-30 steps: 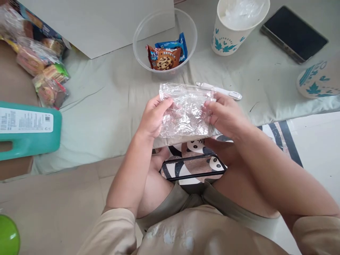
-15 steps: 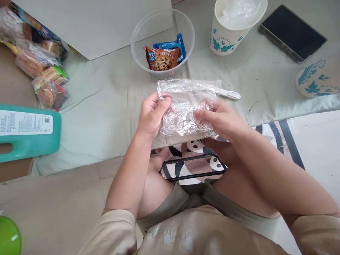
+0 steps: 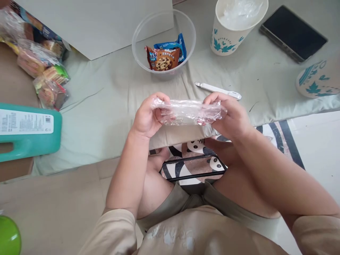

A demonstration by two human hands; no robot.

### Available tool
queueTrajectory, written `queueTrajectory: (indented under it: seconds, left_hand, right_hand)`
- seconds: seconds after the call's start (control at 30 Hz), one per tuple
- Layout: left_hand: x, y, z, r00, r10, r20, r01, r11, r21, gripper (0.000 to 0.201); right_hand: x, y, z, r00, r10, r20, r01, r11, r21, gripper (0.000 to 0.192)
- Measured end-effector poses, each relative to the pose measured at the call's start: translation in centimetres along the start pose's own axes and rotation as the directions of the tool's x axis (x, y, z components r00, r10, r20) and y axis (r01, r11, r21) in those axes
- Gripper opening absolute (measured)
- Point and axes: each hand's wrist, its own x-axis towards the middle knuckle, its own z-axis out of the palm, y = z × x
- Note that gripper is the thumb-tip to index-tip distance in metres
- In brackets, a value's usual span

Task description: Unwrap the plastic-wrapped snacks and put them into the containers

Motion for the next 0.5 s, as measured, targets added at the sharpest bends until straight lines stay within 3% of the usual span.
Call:
queueTrajectory:
  seconds: [0.1, 0.23, 0.33, 0.43, 0.5]
  left_hand:
    - [0.0, -0.1, -0.2, 1.0, -0.018, -0.017, 0.02, 0.995, 0.098, 0.035]
    - [0.1, -0.9, -0.4, 0.997, 0.078, -0.01, -0.072, 0.965, 0.25, 0.028]
    - [0.7, -1.9, -0.7, 0.985, 0.171, -0.014, -0.157, 0.933, 0.324, 0.032]
    - [1.3, -2.7, -0.8, 0.963, 0.27, -0.026, -0.239, 0.891, 0.387, 0.031]
    - [1.4, -3.0, -0.5, 0.916, 0.391, -0.086, -0.312, 0.831, 0.461, 0.033]
  right_hand:
    - [0.0, 0.1, -0.4, 0.999, -0.012, -0.036, 0.007, 0.992, -0.125, 0.045]
    - [0.1, 0.5, -0.4, 0.989, -0.022, -0.144, -0.021, 0.957, -0.29, 0.031]
    - [0.2, 0.9, -0.1, 0.982, 0.046, -0.181, -0.075, 0.985, -0.157, 0.045]
    - [0.3, 1.2, 0.1, 0.983, 0.102, -0.154, -0.109, 0.993, -0.036, 0.029]
    - [0.4, 1.2, 0.1, 0.982, 0.068, -0.177, -0.074, 0.997, -0.029, 0.028]
